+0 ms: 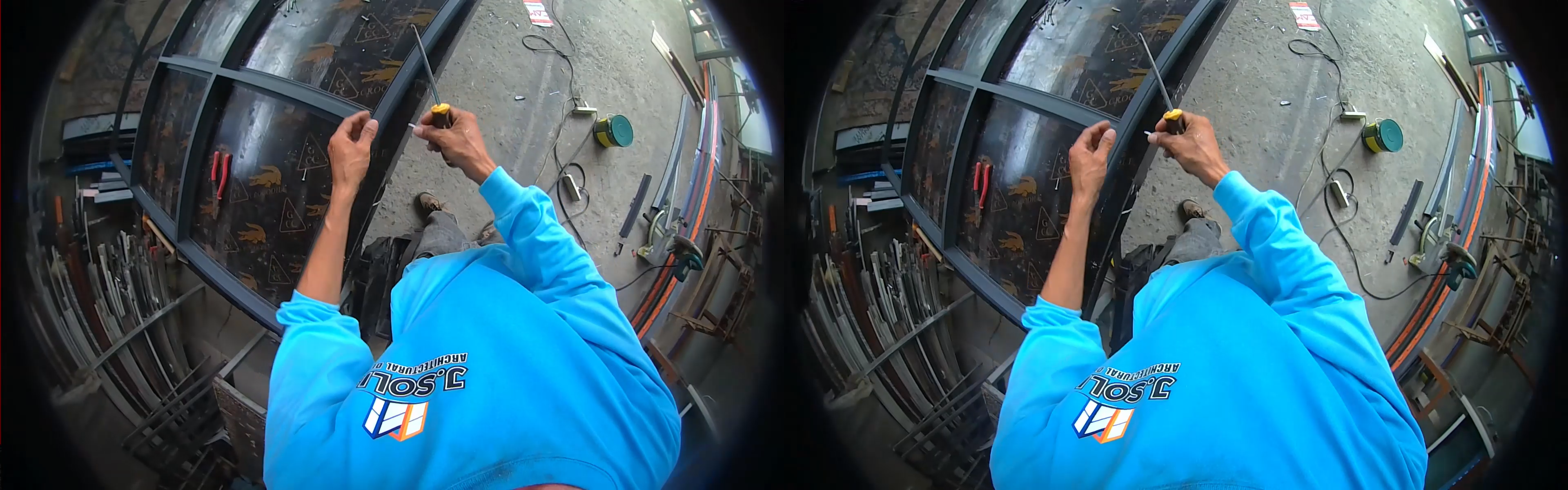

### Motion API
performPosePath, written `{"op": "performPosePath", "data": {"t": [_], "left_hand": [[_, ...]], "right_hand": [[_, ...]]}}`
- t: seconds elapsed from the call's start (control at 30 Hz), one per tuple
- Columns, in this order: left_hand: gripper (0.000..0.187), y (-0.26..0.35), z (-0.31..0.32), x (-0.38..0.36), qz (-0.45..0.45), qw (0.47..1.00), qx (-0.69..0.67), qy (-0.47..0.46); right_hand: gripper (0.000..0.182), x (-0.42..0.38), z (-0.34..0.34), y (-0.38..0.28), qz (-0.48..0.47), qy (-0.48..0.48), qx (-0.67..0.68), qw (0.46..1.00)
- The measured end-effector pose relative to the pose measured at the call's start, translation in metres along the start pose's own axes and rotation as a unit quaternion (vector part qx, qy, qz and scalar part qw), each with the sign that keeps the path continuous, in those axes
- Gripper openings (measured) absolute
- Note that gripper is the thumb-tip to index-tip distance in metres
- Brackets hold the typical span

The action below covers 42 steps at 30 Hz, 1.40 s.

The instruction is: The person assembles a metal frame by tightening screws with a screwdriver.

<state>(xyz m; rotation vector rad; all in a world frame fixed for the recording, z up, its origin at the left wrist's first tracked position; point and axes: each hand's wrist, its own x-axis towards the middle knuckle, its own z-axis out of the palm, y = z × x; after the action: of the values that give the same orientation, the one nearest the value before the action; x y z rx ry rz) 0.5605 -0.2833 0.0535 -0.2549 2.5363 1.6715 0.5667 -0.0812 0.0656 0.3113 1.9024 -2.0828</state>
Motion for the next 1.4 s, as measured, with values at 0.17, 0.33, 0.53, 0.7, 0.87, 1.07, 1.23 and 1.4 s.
{"op": "performPosePath", "data": {"t": [0.17,0.33,0.53,0.7,0.87,1.07,1.23,1.4], "left_hand": [[0.031,0.017,0.07,-0.084,-0.185,0.875,-0.441,-0.07],[0.028,0.027,0.095,-0.117,-0.287,0.767,-0.568,-0.08],[0.018,-0.002,0.102,-0.109,-0.234,0.811,-0.533,0.055],[0.016,0.015,0.116,-0.121,-0.18,0.849,-0.496,0.026],[0.014,0.016,0.121,-0.123,-0.18,0.85,-0.495,-0.001],[0.015,0.029,0.113,-0.128,-0.152,0.886,-0.437,-0.037],[0.016,0.023,0.099,-0.117,-0.129,0.92,-0.367,-0.044],[0.015,0.004,0.074,-0.117,-0.064,0.935,-0.341,0.067]], "right_hand": [[0.023,-0.05,-0.018,0.027,-0.107,-0.004,-0.074,0.991],[0.032,-0.089,-0.056,0.023,-0.145,0.04,-0.275,0.95],[0.06,-0.152,-0.137,0.06,-0.051,-0.071,-0.155,0.984],[0.054,-0.215,-0.157,0.051,-0.037,-0.045,-0.002,0.998],[0.045,-0.228,-0.17,0.044,0.077,-0.081,0.009,0.994],[0.049,-0.224,-0.17,0.051,0.018,-0.114,0.005,0.993],[0.045,-0.21,-0.16,0.055,0.004,-0.126,-0.018,0.992],[0.046,-0.167,-0.117,0.064,-0.062,-0.139,-0.158,0.976]]}}
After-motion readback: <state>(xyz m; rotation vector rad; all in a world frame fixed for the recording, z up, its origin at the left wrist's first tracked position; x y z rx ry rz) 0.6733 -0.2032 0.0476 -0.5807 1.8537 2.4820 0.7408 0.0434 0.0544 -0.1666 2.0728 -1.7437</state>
